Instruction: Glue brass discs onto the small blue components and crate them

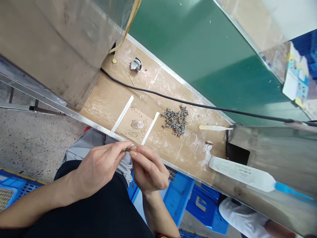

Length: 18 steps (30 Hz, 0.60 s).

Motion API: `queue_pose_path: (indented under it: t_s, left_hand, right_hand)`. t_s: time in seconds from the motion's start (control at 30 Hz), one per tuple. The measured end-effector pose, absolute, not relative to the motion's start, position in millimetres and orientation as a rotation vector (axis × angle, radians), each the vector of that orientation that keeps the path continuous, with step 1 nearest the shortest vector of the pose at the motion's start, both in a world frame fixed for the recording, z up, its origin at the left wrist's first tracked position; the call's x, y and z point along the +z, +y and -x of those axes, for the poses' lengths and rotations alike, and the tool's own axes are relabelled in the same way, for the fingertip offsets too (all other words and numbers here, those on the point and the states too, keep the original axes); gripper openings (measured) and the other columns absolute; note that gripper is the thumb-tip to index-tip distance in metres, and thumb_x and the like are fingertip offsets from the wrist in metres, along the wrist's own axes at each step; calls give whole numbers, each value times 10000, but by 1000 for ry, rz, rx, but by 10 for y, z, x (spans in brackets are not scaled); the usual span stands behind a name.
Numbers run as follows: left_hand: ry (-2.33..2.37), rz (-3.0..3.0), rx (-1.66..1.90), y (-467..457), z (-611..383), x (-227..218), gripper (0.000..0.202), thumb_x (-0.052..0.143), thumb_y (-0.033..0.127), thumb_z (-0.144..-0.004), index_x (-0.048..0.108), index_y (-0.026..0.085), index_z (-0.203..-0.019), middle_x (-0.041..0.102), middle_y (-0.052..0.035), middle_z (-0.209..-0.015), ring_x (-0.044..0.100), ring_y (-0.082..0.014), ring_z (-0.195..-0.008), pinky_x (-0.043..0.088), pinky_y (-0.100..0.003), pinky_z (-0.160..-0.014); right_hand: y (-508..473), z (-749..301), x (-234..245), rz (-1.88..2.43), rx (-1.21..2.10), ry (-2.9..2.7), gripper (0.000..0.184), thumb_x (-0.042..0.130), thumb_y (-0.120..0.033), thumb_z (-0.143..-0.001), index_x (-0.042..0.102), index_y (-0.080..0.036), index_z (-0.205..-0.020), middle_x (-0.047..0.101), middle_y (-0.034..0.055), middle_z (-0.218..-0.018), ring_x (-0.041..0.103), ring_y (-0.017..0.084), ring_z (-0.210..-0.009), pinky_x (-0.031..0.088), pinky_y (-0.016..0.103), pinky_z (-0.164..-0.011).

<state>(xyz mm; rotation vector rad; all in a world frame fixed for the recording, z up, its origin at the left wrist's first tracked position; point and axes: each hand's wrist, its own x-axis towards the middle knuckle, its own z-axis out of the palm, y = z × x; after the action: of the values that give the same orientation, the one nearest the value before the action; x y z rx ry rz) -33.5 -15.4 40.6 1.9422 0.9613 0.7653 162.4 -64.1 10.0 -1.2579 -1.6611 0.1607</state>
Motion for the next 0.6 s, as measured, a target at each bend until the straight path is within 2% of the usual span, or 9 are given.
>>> queue_pose_path:
  t_s: [0.17, 0.3, 0.37, 0.47, 0.6]
  left_hand:
    - [926, -1902, 771, -130, 297, 460, 321, 551, 116, -1205, 681, 235, -1474, 888, -49, -1294, 889, -193, -1173, 705, -269, -1072]
    - [923, -1903, 789, -152, 242, 451, 281, 584, 111, -1193, 706, 217, -1423, 893, -49, -1286, 891, -175, -1150, 690, -234, -1074]
    - [945, -1918, 798, -165, 218, 421, 282, 601, 109, -1182, 711, 216, -1418, 895, -47, -1294, 894, -175, -1146, 689, -228, -1074]
    - [973, -1936, 811, -186, 225, 343, 373, 631, 116, -1161, 680, 229, -1513, 884, -42, -1368, 897, -178, -1159, 687, -233, -1103]
    - [948, -1926, 817, -165, 270, 324, 456, 648, 165, -1159, 667, 324, -1586, 868, -18, -1417, 900, -209, -1143, 707, -279, -1091]
  right_hand:
    - [-667, -1623, 69, 1185, 60, -1635, 476, 815, -21, -1030, 804, -231, -1457, 899, 85, -1149, 900, 263, -966, 795, 400, -773]
    - [-722, -1650, 82, 1175, 168, -1578, 346, 795, -162, -1099, 793, -249, -1434, 891, 89, -1146, 890, 263, -959, 785, 426, -778]
    - [-736, -1660, 84, 1237, 302, -1454, 288, 777, -167, -1108, 805, -269, -1376, 888, 74, -1116, 880, 255, -976, 772, 426, -817]
    - [-700, -1658, 72, 1306, 526, -1296, 265, 792, -83, -1060, 835, -272, -1240, 880, 46, -1056, 866, 231, -1001, 743, 388, -894]
    - [-715, -1555, 60, 1319, 686, -1173, 145, 805, -131, -1066, 854, -249, -1137, 891, 46, -1059, 868, 212, -1007, 721, 348, -966]
